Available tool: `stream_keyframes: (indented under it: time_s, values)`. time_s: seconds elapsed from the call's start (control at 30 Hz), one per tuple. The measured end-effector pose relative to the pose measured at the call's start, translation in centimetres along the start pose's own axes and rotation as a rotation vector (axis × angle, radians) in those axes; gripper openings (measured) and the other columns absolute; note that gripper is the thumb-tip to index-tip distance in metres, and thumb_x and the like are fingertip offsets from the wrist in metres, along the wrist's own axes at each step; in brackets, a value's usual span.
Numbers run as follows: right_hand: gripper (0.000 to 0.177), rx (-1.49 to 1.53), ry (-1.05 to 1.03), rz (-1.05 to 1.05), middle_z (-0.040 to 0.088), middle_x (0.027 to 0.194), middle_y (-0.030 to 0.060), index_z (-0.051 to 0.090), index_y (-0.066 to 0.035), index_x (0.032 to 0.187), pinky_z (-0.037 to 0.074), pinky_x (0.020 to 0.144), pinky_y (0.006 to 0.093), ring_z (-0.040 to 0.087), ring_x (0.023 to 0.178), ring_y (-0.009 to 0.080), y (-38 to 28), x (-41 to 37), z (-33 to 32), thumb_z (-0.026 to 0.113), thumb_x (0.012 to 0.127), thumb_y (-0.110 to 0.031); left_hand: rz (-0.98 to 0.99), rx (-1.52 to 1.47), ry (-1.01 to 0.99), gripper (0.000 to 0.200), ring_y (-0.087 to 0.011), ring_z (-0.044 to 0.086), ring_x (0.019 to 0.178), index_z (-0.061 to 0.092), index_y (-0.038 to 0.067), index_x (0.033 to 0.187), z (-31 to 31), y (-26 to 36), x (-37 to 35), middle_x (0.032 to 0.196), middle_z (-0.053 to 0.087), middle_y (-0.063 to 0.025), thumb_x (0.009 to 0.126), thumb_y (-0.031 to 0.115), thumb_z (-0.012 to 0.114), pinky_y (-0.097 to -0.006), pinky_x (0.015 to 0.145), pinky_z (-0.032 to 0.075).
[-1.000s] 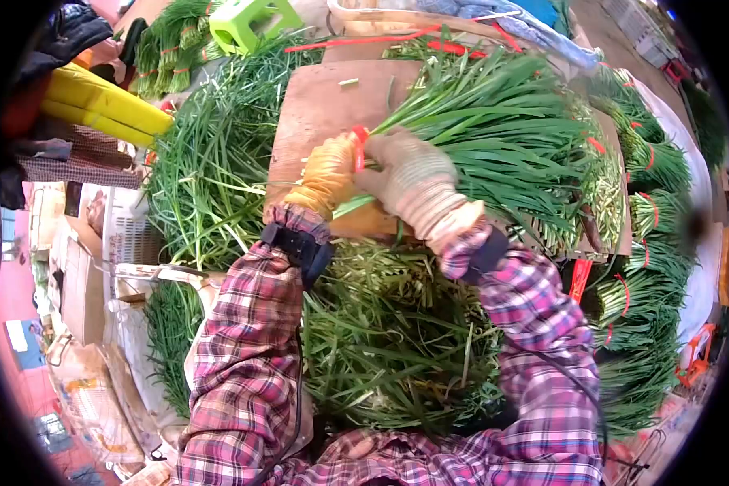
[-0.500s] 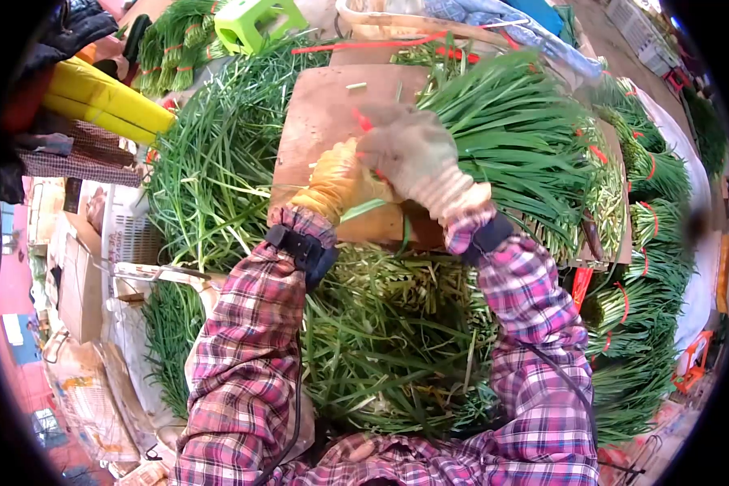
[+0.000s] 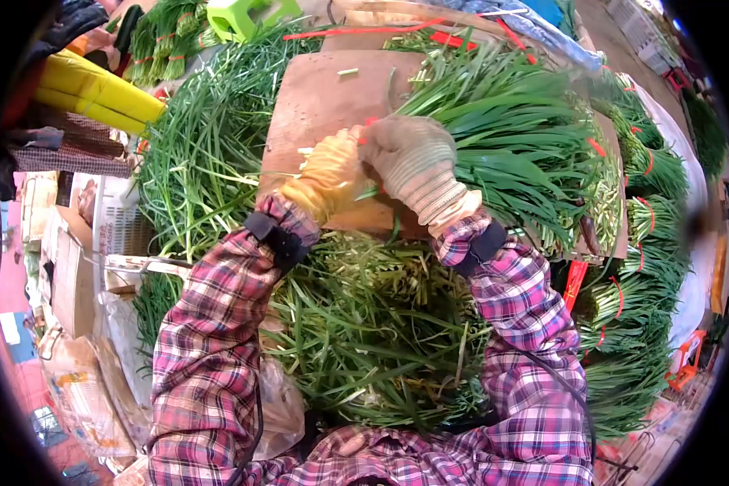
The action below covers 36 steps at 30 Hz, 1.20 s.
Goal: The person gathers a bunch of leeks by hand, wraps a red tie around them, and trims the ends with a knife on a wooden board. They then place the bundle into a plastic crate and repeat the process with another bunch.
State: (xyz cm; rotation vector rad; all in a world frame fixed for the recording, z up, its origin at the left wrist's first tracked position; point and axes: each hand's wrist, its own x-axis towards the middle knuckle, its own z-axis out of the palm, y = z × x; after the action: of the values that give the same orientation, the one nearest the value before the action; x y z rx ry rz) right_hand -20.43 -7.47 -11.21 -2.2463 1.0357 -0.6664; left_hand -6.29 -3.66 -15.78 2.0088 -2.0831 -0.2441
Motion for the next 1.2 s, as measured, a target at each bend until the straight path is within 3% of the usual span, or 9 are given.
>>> stream_keyframes:
  time_s: [0.1,0.17,0.27,0.37,0.73,0.9,0.97,1.0,1.2]
  values:
    - [0.019,0.692,-0.089,0.298,0.065,0.077,0.0064,0.068,-0.007,0.086,0.05,0.068,0.0313,0.063,0.073,0.0208,2.8,0.9,0.8,0.071,0.072,-0.019,0.04,0.052,0.02,0.064,-0.0342,0.057,0.081,0.049,-0.004,0.108,-0.7,0.9,0.3,0.093,0.058,-0.0194,0.069,0.043,0.069,-0.0422,0.072,0.046]
    - [0.028,0.672,-0.194,0.289,0.066,0.08,0.0077,0.068,-0.007,0.087,0.05,0.072,0.0357,0.064,0.078,0.0254,1.3,1.3,-1.2,0.073,0.068,-0.026,0.075,0.047,0.049,0.06,-0.0347,0.057,0.083,0.05,-0.002,0.109,-0.4,0.5,0.5,0.093,0.059,-0.0183,0.069,0.039,0.068,-0.0419,0.073,0.046]
    - [0.044,-0.485,0.089,-0.42,0.066,0.09,0.013,0.065,0.0,0.096,0.05,0.079,0.0368,0.063,0.089,0.0294,-4.8,1.1,-4.8,0.077,0.062,-0.026,0.219,-0.001,0.139,0.042,-0.0359,0.058,0.082,0.056,0.004,0.106,0.0,-0.1,0.2,0.09,0.061,-0.0153,0.069,0.023,0.065,-0.0402,0.07,0.047]
    - [0.03,-0.889,-0.494,-0.099,0.067,0.091,0.0102,0.068,-0.007,0.094,0.051,0.076,0.0386,0.064,0.088,0.0295,-6.2,3.2,-3.7,0.068,0.071,-0.026,0.125,-0.046,0.056,0.027,-0.0348,0.059,0.077,0.062,0.005,0.094,0.3,0.1,0.2,0.086,0.063,-0.0153,0.07,0.018,0.064,-0.0405,0.067,0.047]
    - [0.035,-0.826,-0.857,-0.168,0.065,0.094,0.0125,0.064,-0.012,0.103,0.047,0.08,0.0381,0.061,0.092,0.0302,-3.4,5.1,-4.1,0.052,0.08,-0.037,0.087,-0.1,0.159,0.049,-0.0329,0.058,0.081,0.058,0.004,0.093,-0.9,1.8,-0.5,0.09,0.059,-0.0152,0.064,0.041,0.072,-0.0416,0.073,0.046]
    - [0.022,-0.415,-0.613,0.096,0.063,0.08,0.0114,0.064,-0.011,0.091,0.048,0.067,0.0376,0.061,0.076,0.0304,-2.0,2.4,-3.7,0.057,0.08,-0.029,0.199,-0.177,-0.115,0.064,-0.0323,0.057,0.092,0.05,0.001,0.115,-3.4,1.0,-0.8,0.102,0.058,-0.0176,0.07,0.041,0.071,-0.0391,0.083,0.044]
    - [0.021,-0.408,-0.596,0.077,0.062,0.075,0.0117,0.063,-0.009,0.087,0.047,0.064,0.0364,0.06,0.071,0.0293,-1.3,0.4,-3.9,0.058,0.08,-0.029,0.116,-1.069,-0.879,0.059,-0.0163,0.055,0.089,0.053,0.004,0.118,-6.6,-1.1,0.9,0.101,0.061,-0.01,0.076,0.043,0.068,-0.0337,0.083,0.043]
    - [0.023,-0.283,-0.573,0.276,0.065,0.085,0.0119,0.067,-0.014,0.092,0.05,0.072,0.0369,0.063,0.081,0.0294,-2.3,-0.9,-5.0,0.055,0.08,-0.03,0.04,-1.029,-0.939,0.055,-0.014,0.056,0.088,0.053,0.004,0.118,-7.3,-1.6,1.9,0.098,0.061,-0.0075,0.081,0.043,0.063,-0.0297,0.081,0.044]
    - [0.02,-0.06,-0.208,0.094,0.056,0.067,0.0107,0.058,-0.009,0.071,0.046,0.059,0.0417,0.057,0.065,0.0319,-1.1,-8.1,-5.2,0.061,0.079,-0.027,-0.322,-1.089,-1.019,0.06,-0.0116,0.054,0.085,0.058,0.001,0.109,-5.7,2.4,2.3,0.093,0.061,-0.0073,0.087,0.056,0.048,-0.0284,0.075,0.043]
